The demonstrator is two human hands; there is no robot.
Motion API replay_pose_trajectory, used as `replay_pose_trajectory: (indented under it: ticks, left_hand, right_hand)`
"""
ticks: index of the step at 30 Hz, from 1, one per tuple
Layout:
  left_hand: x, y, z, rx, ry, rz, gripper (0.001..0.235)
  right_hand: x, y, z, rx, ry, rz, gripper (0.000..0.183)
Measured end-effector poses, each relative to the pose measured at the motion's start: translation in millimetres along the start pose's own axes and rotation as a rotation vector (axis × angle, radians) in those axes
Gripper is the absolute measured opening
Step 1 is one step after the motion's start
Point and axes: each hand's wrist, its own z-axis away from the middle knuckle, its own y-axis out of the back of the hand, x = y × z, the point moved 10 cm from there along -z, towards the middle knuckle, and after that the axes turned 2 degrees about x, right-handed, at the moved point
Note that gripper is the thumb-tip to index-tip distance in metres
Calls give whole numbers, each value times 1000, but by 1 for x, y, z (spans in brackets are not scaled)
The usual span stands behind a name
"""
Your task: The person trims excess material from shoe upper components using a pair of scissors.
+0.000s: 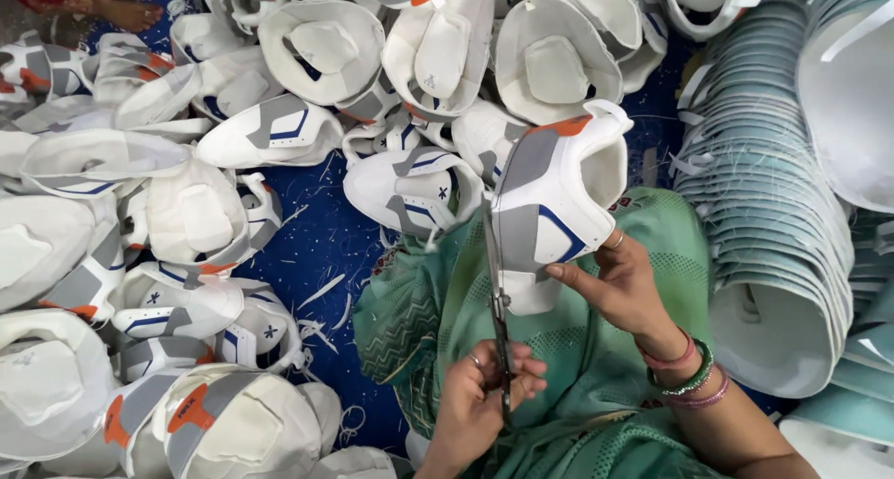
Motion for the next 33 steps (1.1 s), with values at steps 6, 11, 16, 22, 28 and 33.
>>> replay_pose_trajectory:
  ticks: [6, 11, 16, 22, 28, 33]
  left_hand:
    - [73, 6, 2, 106, -481, -126, 39]
    - [107, 1, -14, 104, -642, 177, 48]
    - [106, -10, -24, 95, -700, 9, 38]
    - [124, 3, -4, 260, -737, -413, 28]
    - [108, 16, 10, 384, -562, -806, 59]
    - [101, 15, 15, 432, -647, -1115, 66]
  right_hand:
    - [-42, 4, -10, -197, 88, 304, 44]
    - [-68, -17, -7, -438, 322, 717, 45]
    - [-49, -5, -13, -268, -261, -229, 77]
    - [-47, 35, -30, 81, -113, -505, 47]
    - [-54, 52, -27, 219, -53, -666, 41]
    - [-78, 30, -28, 213, 0, -573, 59]
